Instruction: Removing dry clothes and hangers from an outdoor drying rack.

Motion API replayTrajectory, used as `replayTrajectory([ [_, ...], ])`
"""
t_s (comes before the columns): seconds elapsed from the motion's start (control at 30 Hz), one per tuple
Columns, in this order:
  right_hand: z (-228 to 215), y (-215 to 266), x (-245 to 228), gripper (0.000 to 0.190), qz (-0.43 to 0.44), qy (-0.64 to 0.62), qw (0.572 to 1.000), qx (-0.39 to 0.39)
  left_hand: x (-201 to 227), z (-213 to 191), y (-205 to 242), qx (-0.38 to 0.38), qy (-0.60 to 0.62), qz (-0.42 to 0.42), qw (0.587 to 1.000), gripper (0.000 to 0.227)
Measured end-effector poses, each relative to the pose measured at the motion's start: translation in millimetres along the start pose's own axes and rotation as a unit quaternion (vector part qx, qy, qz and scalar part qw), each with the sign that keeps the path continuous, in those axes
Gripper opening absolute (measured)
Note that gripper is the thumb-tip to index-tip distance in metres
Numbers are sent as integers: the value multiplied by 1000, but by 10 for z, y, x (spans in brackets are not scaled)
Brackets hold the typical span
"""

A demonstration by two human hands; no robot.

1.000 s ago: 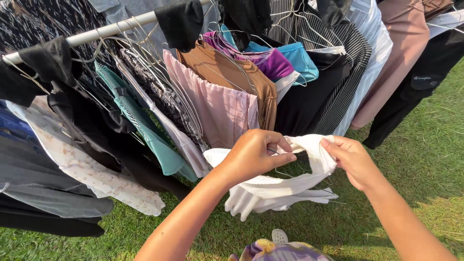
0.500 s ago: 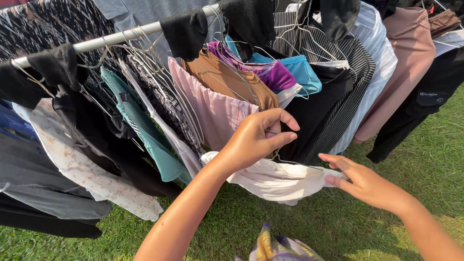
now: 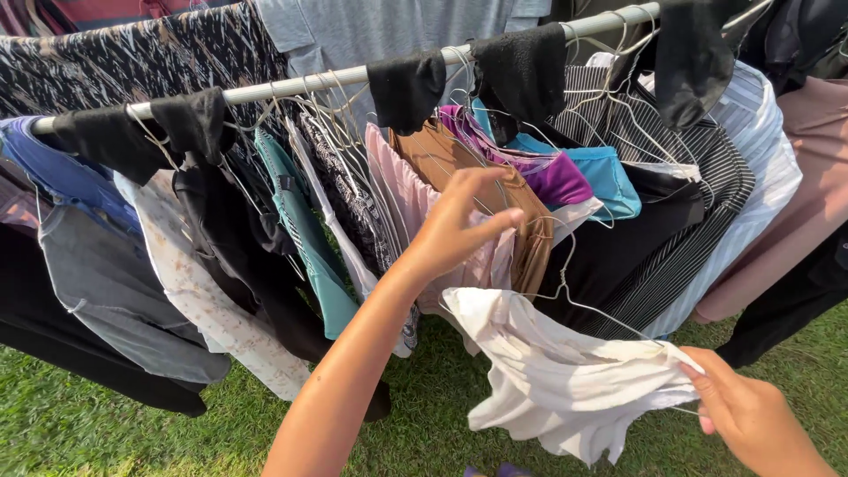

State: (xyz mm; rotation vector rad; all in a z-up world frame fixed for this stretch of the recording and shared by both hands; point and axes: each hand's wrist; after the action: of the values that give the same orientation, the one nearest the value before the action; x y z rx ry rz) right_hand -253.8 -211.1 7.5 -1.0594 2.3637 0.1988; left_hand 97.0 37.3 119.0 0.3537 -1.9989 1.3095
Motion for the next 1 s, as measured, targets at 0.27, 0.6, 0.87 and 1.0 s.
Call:
replayTrajectory([
  [0.27, -67, -238, 2, 45, -5, 32, 998, 44, -1529, -468, -924, 318, -212, -16, 924, 66],
  [0.6, -41, -570, -1487, 31, -56, -47, 993, 88, -1357, -702, -1550, 239, 134, -234, 933, 28],
  [0.87, 331, -1158, -2481, 24, -185, -55, 966, 170, -501, -1339, -2342, 197, 200, -194, 940, 29],
  [1.0, 651, -1532, -2828, 21, -321, -50, 908, 263, -850, -1484, -2611, 182, 227, -65, 955, 37],
])
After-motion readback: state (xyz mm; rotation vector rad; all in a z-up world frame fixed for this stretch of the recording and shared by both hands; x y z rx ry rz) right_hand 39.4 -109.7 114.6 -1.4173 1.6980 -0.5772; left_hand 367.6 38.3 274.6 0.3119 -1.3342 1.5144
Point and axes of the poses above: each hand's wrist, its own y-axis away from the middle knuckle, its own z-axis out of the palm, x = y × z, and after that the axes turned 12 degrees about x, right-handed
